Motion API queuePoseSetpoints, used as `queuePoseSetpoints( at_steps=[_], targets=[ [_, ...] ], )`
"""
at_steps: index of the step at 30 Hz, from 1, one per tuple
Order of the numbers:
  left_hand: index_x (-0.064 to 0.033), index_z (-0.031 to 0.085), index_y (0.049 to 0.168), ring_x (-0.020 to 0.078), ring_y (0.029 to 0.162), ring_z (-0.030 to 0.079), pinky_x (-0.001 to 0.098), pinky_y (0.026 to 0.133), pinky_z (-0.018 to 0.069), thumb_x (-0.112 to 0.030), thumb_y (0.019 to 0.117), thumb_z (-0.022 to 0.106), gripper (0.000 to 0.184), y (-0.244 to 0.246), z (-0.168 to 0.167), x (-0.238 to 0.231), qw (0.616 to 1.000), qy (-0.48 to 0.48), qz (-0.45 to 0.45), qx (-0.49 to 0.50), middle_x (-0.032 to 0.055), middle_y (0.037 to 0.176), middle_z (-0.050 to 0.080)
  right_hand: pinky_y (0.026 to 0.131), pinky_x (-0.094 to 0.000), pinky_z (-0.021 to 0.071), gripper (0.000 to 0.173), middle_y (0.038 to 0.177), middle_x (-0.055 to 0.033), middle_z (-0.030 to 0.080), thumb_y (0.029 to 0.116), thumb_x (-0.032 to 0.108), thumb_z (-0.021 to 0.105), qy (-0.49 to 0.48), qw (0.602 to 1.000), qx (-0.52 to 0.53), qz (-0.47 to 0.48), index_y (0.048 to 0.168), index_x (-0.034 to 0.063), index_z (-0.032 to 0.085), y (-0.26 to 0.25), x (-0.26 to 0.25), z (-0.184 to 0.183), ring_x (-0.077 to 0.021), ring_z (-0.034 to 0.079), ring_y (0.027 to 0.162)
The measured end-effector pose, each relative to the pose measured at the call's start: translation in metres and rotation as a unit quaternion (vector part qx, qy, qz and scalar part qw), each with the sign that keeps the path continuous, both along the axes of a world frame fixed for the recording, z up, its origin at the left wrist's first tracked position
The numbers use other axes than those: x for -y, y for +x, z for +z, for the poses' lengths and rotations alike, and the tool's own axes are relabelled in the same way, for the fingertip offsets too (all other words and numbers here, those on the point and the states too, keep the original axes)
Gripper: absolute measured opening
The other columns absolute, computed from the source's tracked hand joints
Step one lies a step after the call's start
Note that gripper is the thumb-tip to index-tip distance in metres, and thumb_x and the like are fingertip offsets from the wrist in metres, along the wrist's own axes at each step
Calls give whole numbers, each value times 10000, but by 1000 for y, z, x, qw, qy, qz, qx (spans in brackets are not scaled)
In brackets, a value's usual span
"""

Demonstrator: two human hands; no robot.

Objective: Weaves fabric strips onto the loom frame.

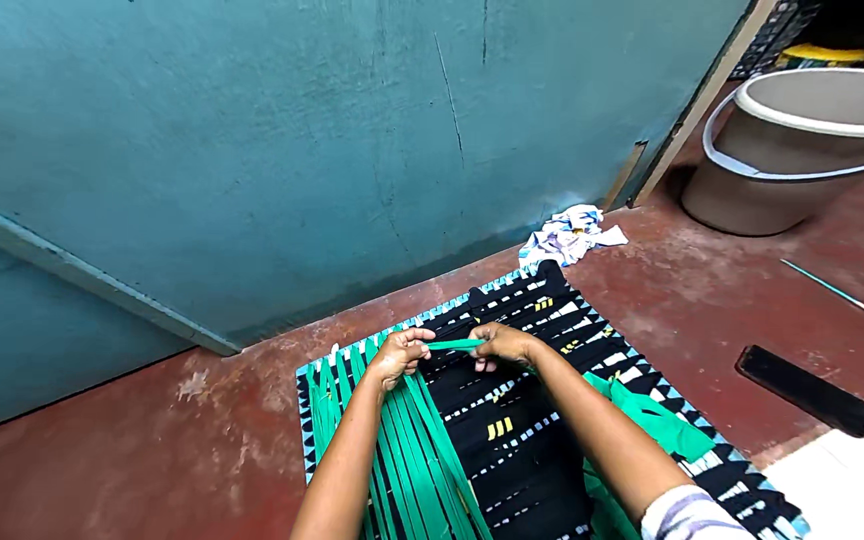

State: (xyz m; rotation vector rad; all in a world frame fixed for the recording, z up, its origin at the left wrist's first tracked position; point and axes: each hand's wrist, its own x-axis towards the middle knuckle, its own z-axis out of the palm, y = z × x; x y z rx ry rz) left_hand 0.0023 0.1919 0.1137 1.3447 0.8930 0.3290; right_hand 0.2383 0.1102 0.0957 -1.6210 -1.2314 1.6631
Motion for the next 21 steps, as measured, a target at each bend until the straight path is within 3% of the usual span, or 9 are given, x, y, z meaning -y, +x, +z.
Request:
queuePoseSetpoints(
  at_steps=[3,6,8,14,16,17,19,21],
  targets=[
    [0,612,1240,0,477,382,163,439,314,34,996,530,260,6,-8,-3,1000,0,-17,-17,-21,735,586,564,-253,534,96,800,-65,662,1042,-12,475,3,994,-32,-103,1128,15,506,22,-5,11,-119,635,597],
    [-19,614,1235,5,480,374,166,439,310,-16,1013,551,230,19,-8,-5,998,-12,-46,-32,-41,712,539,442,-190,362,97,685,-7,580,1033,-27,426,38,984,-63,-164,1049,55,474,31,-13,22,-40,434,458],
    [-22,608,1226,0,474,377,156,435,326,-27,1028,531,213,27,-1,-8,998,-29,-58,-14,-59,695,506,419,-181,276,112,657,20,516,1024,-20,428,47,976,-94,-190,1050,73,486,31,-18,34,-23,344,445],
    [-5,641,1105,-2,500,461,162,486,419,12,1003,532,149,35,28,-39,999,17,-44,21,-57,707,590,432,-169,285,83,670,48,481,1045,65,481,110,958,-130,-232,1028,74,562,31,-31,43,-15,355,471],
    [1,641,1035,10,532,516,169,536,469,10,1012,534,110,33,33,-52,999,41,-29,-12,-52,702,598,511,-182,383,85,758,20,569,1029,70,543,139,963,-89,-215,1043,22,612,26,-31,34,-18,459,555],
    [1,642,1012,17,549,550,171,554,492,4,1018,536,106,32,35,-58,998,48,-26,-35,-46,702,609,613,-209,449,108,830,-7,601,1023,66,568,152,967,-63,-195,1061,-12,632,24,-31,28,-35,522,654],
    [-3,640,992,33,587,583,184,580,512,-7,1020,552,92,31,35,-67,994,57,-21,-86,-33,717,617,738,-251,482,142,892,-50,631,1014,67,598,170,972,-14,-160,1054,-54,660,15,-31,15,-59,558,763],
    [6,647,1017,43,633,574,203,611,501,-19,1015,573,78,30,28,-75,988,75,-19,-137,-14,772,613,783,-281,478,174,908,-82,640,1024,85,591,173,975,27,-134,1047,-66,674,3,-30,2,-83,560,800]
  ],
)
